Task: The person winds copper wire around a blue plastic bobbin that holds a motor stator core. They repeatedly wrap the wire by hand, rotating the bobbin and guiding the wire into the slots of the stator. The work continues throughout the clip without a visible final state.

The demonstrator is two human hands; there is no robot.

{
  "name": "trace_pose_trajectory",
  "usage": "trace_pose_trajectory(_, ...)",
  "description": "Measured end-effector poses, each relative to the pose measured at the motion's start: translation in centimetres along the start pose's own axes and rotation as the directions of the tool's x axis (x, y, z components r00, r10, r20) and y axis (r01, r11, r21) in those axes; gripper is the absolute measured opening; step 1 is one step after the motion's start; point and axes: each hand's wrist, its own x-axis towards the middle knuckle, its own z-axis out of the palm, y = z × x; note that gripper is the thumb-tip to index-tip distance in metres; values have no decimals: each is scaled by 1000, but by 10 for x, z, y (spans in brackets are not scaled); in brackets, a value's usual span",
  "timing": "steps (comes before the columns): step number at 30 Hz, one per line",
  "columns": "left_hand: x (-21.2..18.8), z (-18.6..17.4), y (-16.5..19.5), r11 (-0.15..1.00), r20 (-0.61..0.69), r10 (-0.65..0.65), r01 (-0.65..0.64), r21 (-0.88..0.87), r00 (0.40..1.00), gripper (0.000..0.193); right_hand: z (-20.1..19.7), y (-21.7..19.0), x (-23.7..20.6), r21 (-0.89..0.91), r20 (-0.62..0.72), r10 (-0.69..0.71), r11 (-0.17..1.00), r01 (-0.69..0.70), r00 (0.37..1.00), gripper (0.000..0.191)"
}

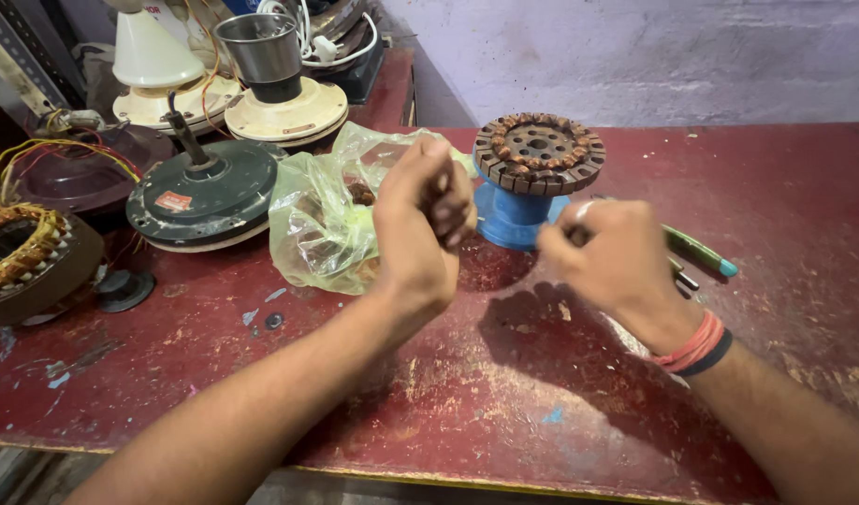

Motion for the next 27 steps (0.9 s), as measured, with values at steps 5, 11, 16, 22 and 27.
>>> trace_pose_trajectory(5, 18, -11, -7, 936, -104, -270, 235, -263, 957, 19, 6, -18, -7, -7, 72, -98, 995, 98, 993, 25)
trace_pose_trajectory(11, 7, -8, -20, 905, 22, -360, 355, -236, 933, 25, 0, -25, -13, 227, -190, -234, 935, 274, 953, 51)
trace_pose_trajectory(16, 1, 0, -25, 933, 136, -300, 320, -164, 944, 37, 7, -28, -14, 284, -271, -223, 911, 299, 936, 57)
trace_pose_trajectory(22, -10, 5, -34, 959, 159, -245, 263, -104, 956, 30, 4, -25, -14, 47, -305, -285, 949, 313, 909, 29)
trace_pose_trajectory(27, -14, 7, -34, 965, 164, -255, 262, -23, 953, 43, 1, -29, -13, -80, -315, -378, 924, 373, 871, 20)
